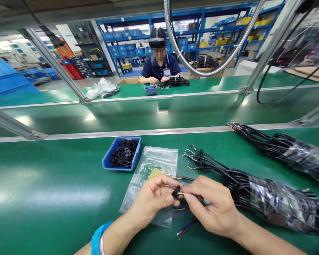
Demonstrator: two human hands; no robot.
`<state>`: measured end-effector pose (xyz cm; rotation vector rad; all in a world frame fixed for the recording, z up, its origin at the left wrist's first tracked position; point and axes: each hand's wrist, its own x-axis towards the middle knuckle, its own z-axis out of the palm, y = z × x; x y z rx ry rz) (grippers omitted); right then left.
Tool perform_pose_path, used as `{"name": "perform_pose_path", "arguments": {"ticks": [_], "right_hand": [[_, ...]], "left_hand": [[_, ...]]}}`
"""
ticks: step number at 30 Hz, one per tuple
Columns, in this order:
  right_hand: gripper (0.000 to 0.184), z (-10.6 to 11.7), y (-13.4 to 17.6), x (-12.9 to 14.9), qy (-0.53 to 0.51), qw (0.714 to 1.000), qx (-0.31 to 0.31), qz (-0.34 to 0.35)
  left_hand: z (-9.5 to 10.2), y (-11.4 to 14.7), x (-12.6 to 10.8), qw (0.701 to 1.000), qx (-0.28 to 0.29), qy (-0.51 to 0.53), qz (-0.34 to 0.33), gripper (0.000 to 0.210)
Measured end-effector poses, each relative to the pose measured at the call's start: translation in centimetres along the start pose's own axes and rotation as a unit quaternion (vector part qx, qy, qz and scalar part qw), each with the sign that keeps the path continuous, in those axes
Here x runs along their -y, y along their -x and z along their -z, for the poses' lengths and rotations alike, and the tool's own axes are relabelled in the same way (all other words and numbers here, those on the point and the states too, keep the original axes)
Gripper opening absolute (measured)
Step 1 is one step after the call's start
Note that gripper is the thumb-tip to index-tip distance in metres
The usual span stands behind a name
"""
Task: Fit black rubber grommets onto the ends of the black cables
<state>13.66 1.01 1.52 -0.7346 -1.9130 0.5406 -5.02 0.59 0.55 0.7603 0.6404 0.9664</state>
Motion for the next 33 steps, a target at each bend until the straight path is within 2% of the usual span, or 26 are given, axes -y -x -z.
{"name": "perform_pose_path", "arguments": {"ticks": [6,9,11,13,16,18,20,23,27,33], "right_hand": [[0.011,-0.3,0.2,-0.2,0.021,1.000,-0.002,0.013],[0.024,0.3,0.8,-0.5,0.032,0.999,0.036,-0.017],[0.032,0.9,1.4,-0.9,0.071,0.994,0.064,-0.048],[0.024,1.4,2.1,-1.3,0.118,0.988,0.075,-0.057],[0.012,1.8,2.8,-2.0,0.143,0.987,0.061,-0.035],[0.012,1.6,3.0,-2.3,0.144,0.988,0.047,-0.009],[0.013,1.4,3.0,-2.5,0.146,0.989,0.038,0.009],[0.014,1.2,3.0,-2.6,0.138,0.990,0.034,0.012],[0.013,1.2,2.9,-2.7,0.122,0.991,0.050,0.003],[0.013,1.5,2.9,-2.7,0.150,0.985,0.085,0.006]], "left_hand": [[-0.1,0.0,0.8,0.999,-0.042,-0.022,-0.016,0.027],[-0.2,0.0,1.0,0.998,-0.058,-0.013,-0.029,0.032],[-0.2,-0.1,1.1,0.995,-0.092,-0.012,-0.031,0.039],[-0.3,-0.4,1.5,0.992,-0.124,-0.016,-0.021,0.041],[-0.6,-1.1,2.3,0.988,-0.145,-0.038,-0.023,0.032],[-0.7,-1.5,2.8,0.986,-0.154,-0.054,-0.030,0.027],[-0.7,-1.7,3.0,0.983,-0.165,-0.062,-0.040,0.032],[-0.6,-1.5,3.0,0.982,-0.153,-0.087,-0.066,0.039],[-0.8,-1.3,2.9,0.977,-0.125,-0.147,-0.089,0.024],[-1.1,-1.6,3.3,0.984,-0.121,-0.110,-0.065,0.033]]}}
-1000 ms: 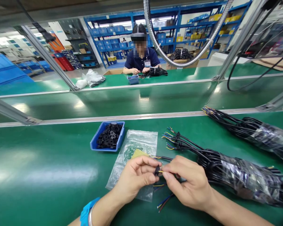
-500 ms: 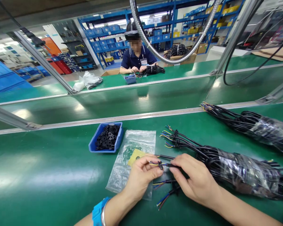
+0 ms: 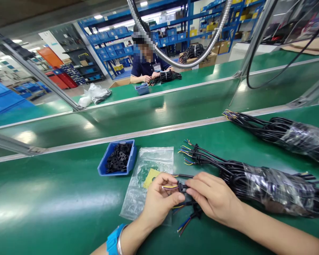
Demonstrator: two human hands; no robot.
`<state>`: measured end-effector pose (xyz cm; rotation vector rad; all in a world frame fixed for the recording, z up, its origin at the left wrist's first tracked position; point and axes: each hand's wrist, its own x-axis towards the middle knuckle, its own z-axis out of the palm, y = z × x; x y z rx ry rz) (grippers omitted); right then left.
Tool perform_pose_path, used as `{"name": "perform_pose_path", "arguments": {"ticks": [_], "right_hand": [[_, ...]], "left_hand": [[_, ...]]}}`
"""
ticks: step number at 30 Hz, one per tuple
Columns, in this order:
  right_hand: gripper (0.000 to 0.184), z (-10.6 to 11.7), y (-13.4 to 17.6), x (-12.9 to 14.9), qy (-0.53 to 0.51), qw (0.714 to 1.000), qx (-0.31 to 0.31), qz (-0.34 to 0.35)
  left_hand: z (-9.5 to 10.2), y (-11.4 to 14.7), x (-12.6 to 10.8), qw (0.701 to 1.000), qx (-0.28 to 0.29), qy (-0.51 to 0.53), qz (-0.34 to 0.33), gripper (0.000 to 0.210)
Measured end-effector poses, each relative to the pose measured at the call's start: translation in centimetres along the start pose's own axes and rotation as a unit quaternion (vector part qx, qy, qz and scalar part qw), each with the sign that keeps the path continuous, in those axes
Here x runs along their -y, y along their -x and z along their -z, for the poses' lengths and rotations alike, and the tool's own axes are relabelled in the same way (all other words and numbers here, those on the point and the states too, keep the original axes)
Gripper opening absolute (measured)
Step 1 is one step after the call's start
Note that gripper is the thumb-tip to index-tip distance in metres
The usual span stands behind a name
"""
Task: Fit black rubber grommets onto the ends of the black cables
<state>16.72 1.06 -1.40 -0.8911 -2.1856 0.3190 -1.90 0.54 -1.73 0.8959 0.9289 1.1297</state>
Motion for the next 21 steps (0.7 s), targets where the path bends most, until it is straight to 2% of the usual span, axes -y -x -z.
{"name": "perform_pose_path", "arguments": {"ticks": [3,8,11,15,18,21], "right_hand": [[0.014,0.1,0.3,-0.1,0.033,0.999,-0.001,0.007],[0.010,-0.2,1.0,-0.3,0.036,0.998,-0.057,0.014],[0.010,-0.4,1.2,-0.4,0.053,0.996,-0.067,0.039],[0.009,-0.6,1.2,-0.4,0.079,0.993,-0.060,0.057],[0.007,-0.7,1.2,-0.4,0.081,0.995,-0.042,0.047],[0.015,-0.6,1.1,-0.3,0.060,0.998,-0.012,0.023]], "left_hand": [[-0.1,0.0,-0.1,1.000,0.008,-0.010,0.010,0.036],[-0.1,0.3,-0.3,0.999,-0.008,-0.012,0.033,0.034],[0.1,0.5,0.0,0.997,0.009,0.011,0.074,0.039],[-0.1,0.4,0.3,0.993,-0.005,0.054,0.107,0.040],[-0.7,0.3,0.3,0.993,-0.021,0.065,0.101,0.032],[-1.0,0.2,0.3,0.996,-0.028,0.039,0.070,0.028]]}}
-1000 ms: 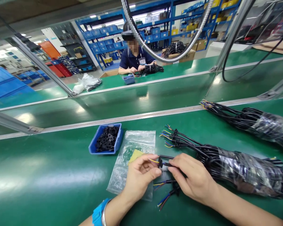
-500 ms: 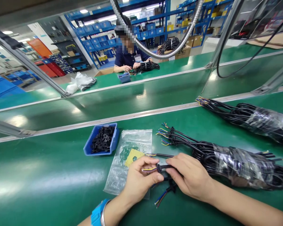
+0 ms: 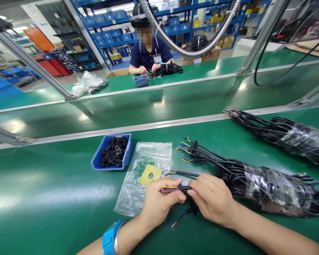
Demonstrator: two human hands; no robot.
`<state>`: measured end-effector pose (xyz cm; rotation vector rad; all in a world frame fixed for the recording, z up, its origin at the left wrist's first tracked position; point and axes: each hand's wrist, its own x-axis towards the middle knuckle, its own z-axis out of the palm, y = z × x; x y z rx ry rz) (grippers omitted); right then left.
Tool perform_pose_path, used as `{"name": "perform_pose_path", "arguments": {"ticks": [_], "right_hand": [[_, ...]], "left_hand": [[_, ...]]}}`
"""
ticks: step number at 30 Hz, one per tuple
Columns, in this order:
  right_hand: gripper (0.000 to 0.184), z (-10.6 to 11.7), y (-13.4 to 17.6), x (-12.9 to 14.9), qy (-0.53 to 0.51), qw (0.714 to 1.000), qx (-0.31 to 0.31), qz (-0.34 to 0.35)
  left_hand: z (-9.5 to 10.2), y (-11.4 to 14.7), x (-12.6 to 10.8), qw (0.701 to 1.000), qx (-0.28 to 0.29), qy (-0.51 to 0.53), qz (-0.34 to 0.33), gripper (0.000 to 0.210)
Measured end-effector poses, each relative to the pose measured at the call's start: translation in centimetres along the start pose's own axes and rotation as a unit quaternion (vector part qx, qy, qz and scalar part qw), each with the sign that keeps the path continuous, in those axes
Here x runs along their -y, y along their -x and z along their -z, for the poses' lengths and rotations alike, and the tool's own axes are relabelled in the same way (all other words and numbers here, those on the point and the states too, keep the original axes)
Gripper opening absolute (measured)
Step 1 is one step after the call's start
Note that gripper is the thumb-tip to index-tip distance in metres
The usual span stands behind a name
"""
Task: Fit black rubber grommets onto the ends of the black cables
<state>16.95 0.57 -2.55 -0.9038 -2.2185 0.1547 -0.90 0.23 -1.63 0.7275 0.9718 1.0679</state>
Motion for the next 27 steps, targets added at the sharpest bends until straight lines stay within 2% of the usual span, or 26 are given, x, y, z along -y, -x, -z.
{"name": "perform_pose_path", "arguments": {"ticks": [6,12,16,19,21,24,27], "right_hand": [[0.025,0.3,-0.4,0.1,-0.099,0.994,0.035,-0.015],[0.025,0.2,-0.1,0.6,-0.101,0.994,0.034,-0.026],[0.025,0.4,-0.2,0.8,-0.125,0.989,0.072,-0.044],[0.026,0.7,-0.5,0.7,-0.151,0.980,0.114,-0.065],[0.025,0.7,-0.5,0.7,-0.150,0.980,0.114,-0.072],[0.012,0.5,0.0,0.6,-0.097,0.990,0.063,-0.074],[0.011,0.2,0.5,0.5,-0.042,0.997,0.016,-0.059]], "left_hand": [[0.5,0.0,0.3,0.979,0.046,-0.172,-0.104,0.023],[0.2,0.4,0.4,0.963,0.058,-0.204,-0.166,0.029],[0.0,0.5,0.1,0.955,0.059,-0.223,-0.186,0.032],[-0.1,0.3,0.0,0.961,0.068,-0.220,-0.153,0.025],[-0.1,0.1,0.0,0.981,0.058,-0.160,-0.090,0.021],[-0.1,-0.2,0.1,0.999,0.018,-0.032,0.024,0.027],[-0.2,-0.3,0.3,0.997,-0.005,0.015,0.071,0.032]]}}
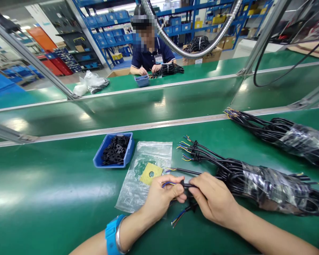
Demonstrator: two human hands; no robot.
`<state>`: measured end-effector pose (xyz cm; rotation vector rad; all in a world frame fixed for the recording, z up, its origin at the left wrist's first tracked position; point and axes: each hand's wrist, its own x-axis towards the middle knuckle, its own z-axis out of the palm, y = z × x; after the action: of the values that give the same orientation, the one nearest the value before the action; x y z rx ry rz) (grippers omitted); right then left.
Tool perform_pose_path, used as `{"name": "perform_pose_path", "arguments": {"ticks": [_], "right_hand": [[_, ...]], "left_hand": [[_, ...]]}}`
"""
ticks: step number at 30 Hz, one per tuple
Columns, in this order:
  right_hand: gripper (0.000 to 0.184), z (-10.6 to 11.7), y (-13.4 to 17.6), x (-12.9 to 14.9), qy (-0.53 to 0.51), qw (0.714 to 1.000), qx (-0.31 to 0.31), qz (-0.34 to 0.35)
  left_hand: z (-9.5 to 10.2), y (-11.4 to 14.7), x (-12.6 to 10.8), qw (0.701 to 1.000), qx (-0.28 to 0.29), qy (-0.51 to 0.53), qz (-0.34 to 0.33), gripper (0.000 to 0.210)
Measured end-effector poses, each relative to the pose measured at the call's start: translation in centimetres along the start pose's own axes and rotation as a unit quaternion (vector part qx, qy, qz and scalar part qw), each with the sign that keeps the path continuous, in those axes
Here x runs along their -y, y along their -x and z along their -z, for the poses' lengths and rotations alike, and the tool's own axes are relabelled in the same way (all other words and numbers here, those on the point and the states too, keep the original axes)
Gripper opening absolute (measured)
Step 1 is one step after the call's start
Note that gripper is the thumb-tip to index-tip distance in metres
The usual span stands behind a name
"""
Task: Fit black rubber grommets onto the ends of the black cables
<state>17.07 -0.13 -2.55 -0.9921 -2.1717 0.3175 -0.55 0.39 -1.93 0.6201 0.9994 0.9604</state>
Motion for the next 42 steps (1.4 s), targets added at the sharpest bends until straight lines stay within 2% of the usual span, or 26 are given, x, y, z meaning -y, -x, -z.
{"name": "perform_pose_path", "arguments": {"ticks": [3,6,10,14,18,21,24,26,28,30,33,35,39,42], "right_hand": [[0.010,-0.1,0.1,0.0,-0.002,1.000,-0.011,0.012],[0.013,-0.1,0.0,0.0,-0.031,0.999,0.005,0.011],[0.015,-0.2,0.1,0.1,-0.050,0.998,0.026,0.003],[0.017,-0.2,0.2,0.3,-0.039,0.998,0.040,0.000],[0.021,0.0,-0.1,0.3,-0.037,0.997,0.071,-0.014],[0.020,0.1,-0.4,0.1,-0.026,0.996,0.089,-0.015],[0.012,0.2,-0.4,-0.1,-0.005,0.998,0.062,-0.017],[0.011,0.3,-0.3,-0.1,-0.015,0.999,0.039,-0.018],[0.014,0.4,-0.2,-0.1,-0.051,0.998,0.042,-0.020],[0.018,0.6,-0.3,0.0,-0.090,0.993,0.067,-0.026],[0.022,0.9,-0.4,0.0,-0.128,0.986,0.104,-0.035],[0.023,1.2,-0.6,0.1,-0.142,0.982,0.118,-0.041],[0.024,1.5,-0.8,0.0,-0.164,0.975,0.143,-0.052],[0.024,1.4,-0.7,-0.2,-0.146,0.979,0.136,-0.043]], "left_hand": [[-0.2,0.1,0.0,1.000,0.022,-0.001,-0.015,0.030],[-0.3,0.3,0.0,0.996,0.049,-0.041,-0.069,0.025],[-0.1,0.5,0.3,0.980,0.045,-0.128,-0.148,0.028],[-0.3,0.4,0.7,0.977,0.045,-0.132,-0.161,0.031],[-0.7,0.1,0.4,0.987,0.020,-0.101,-0.125,0.030],[-0.6,-0.4,0.1,0.998,0.014,-0.042,-0.037,0.032],[-0.3,-0.7,0.1,0.999,0.012,0.004,0.039,0.040],[-0.3,-0.7,0.2,0.999,0.016,0.010,0.042,0.040],[-0.4,-0.6,0.4,1.000,0.028,0.003,0.008,0.035],[-0.5,-0.3,0.5,0.997,0.036,-0.029,-0.062,0.028],[-0.5,0.0,0.7,0.980,0.044,-0.107,-0.161,0.028],[-0.5,0.1,0.8,0.970,0.050,-0.141,-0.194,0.030],[-0.6,-0.1,0.8,0.964,0.046,-0.157,-0.209,0.029],[-0.4,-0.4,0.2,0.974,0.057,-0.163,-0.150,0.028]]}}
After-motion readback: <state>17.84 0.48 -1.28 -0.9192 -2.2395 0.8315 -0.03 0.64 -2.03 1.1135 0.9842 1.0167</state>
